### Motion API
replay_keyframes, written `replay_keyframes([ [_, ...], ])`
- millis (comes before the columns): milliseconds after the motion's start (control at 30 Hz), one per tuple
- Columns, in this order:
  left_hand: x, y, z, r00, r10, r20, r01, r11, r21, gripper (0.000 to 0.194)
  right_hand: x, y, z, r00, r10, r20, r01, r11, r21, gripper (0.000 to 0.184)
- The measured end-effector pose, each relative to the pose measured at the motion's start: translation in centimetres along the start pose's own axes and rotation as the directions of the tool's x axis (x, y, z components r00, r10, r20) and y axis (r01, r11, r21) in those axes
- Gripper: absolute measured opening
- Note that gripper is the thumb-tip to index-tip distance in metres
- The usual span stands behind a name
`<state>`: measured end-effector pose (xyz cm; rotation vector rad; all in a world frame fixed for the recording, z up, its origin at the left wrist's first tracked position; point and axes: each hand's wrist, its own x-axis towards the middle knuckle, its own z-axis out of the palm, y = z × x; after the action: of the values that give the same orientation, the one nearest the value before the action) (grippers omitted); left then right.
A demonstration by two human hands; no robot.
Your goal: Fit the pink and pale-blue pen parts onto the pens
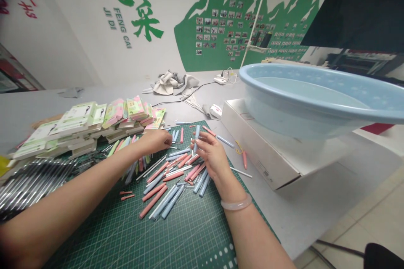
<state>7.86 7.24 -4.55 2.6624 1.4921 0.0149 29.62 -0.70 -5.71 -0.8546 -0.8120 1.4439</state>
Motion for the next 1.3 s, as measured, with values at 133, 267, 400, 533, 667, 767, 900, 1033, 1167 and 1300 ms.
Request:
replay_keyframes([
  [133,-0.1,0.6,-0.4,0.998,-0.006,-0.066,0.003,0.999,-0.039,0.012,-0.2,0.0,0.3,1.0,0.002,0.004,-0.002,1.0,-0.007,0.033],
  [267,-0.5,0.7,-2.2,0.97,-0.114,-0.215,-0.01,0.864,-0.503,0.009,-0.5,0.3,0.8,0.999,0.005,0.037,-0.004,0.999,-0.04,0.032],
  [400,-1.4,1.9,-4.7,0.959,-0.129,-0.254,-0.178,0.428,-0.886,0.013,-0.6,1.0,1.3,0.998,0.03,0.062,-0.024,0.995,-0.098,0.036],
  [533,-2.3,3.9,-6.7,0.937,-0.114,-0.331,-0.291,0.274,-0.917,0.018,-0.7,1.5,1.6,0.995,0.014,0.101,0.0,0.991,-0.134,0.032],
  [667,-2.4,4.9,-7.3,0.919,-0.134,-0.371,-0.318,0.306,-0.897,0.017,-0.7,1.7,1.8,0.992,0.007,0.127,0.015,0.985,-0.17,0.028],
  [767,-2.2,5.1,-7.0,0.927,-0.101,-0.361,-0.303,0.367,-0.88,0.016,-0.7,1.7,1.8,0.992,0.005,0.126,0.018,0.983,-0.181,0.027],
  [900,-2.0,5.4,-6.3,0.942,-0.045,-0.332,-0.262,0.517,-0.815,0.013,-0.7,1.6,1.8,0.99,0.006,0.144,0.022,0.982,-0.189,0.028],
  [1033,-2.1,5.6,-5.9,0.966,-0.023,-0.258,-0.191,0.613,-0.767,0.01,-1.0,1.4,2.0,0.988,0.014,0.157,0.01,0.989,-0.149,0.027],
  [1167,-2.2,5.5,-6.1,0.985,-0.036,-0.17,-0.124,0.535,-0.836,0.011,-1.1,1.5,2.1,0.983,0.025,0.181,-0.006,0.994,-0.108,0.026],
  [1300,-2.3,5.3,-6.5,0.996,0.015,-0.082,-0.078,0.508,-0.858,0.018,-1.1,1.7,2.0,0.981,0.02,0.195,-0.002,0.996,-0.094,0.026],
])
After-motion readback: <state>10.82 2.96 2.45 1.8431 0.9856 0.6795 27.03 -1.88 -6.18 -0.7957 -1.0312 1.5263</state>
